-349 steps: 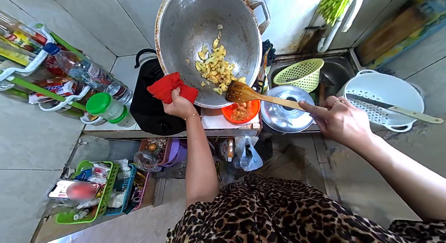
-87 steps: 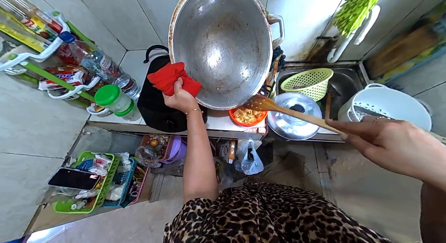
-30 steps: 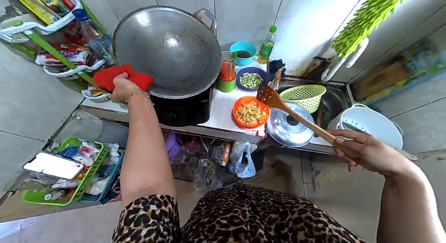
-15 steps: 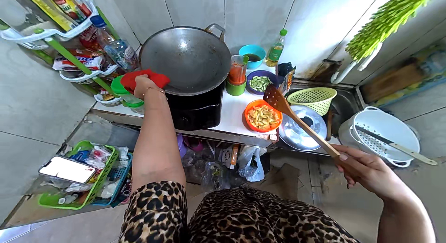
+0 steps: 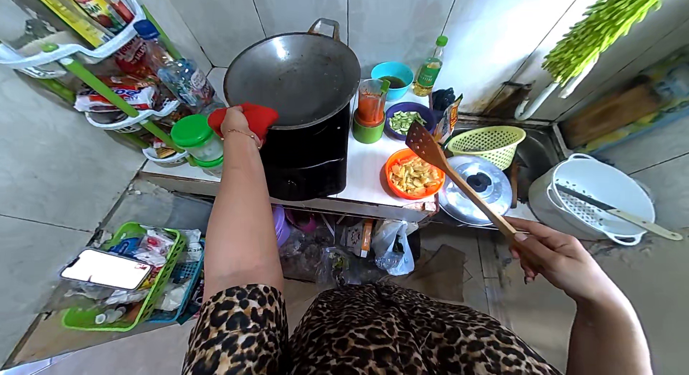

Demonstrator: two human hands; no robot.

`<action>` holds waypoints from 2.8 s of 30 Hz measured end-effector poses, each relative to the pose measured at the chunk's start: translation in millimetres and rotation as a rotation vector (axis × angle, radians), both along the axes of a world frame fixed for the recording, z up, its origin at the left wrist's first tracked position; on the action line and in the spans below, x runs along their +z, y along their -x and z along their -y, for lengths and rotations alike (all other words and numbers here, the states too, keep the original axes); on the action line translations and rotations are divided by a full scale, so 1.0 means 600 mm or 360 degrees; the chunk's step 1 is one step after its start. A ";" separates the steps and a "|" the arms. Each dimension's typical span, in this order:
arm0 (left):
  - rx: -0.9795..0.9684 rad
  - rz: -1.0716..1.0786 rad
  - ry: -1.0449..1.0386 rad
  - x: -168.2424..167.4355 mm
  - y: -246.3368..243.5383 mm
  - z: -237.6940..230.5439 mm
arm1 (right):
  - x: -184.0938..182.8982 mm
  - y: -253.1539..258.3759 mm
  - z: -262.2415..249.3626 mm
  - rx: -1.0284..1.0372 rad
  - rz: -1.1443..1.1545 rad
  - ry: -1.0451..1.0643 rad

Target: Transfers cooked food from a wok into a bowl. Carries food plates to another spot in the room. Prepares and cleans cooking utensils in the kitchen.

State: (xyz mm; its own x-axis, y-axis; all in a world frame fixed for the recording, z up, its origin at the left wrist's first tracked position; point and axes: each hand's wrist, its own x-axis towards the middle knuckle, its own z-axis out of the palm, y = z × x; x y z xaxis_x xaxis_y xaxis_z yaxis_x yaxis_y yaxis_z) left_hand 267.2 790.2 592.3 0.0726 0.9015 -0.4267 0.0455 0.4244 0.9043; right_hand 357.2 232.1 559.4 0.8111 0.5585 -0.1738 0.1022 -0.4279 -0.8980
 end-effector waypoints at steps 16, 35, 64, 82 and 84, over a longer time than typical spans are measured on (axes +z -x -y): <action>0.0422 0.0364 -0.0455 -0.015 0.032 0.020 | -0.003 0.030 0.007 -0.0121 0.0205 0.0308; 0.0569 0.0834 -0.1213 -0.056 0.240 0.138 | 0.010 0.056 0.011 -0.0282 0.0148 0.0212; 0.0524 0.0349 -0.0432 -0.241 0.369 0.254 | 0.132 -0.002 -0.317 0.0132 0.0056 -0.0024; 0.0574 0.0096 -0.0303 -0.294 0.443 0.346 | 0.141 -0.160 -0.427 0.0249 0.0254 0.0164; 0.0554 0.0066 -0.0291 -0.290 0.426 0.348 | 0.082 -0.194 -0.344 -0.0017 0.0214 0.0119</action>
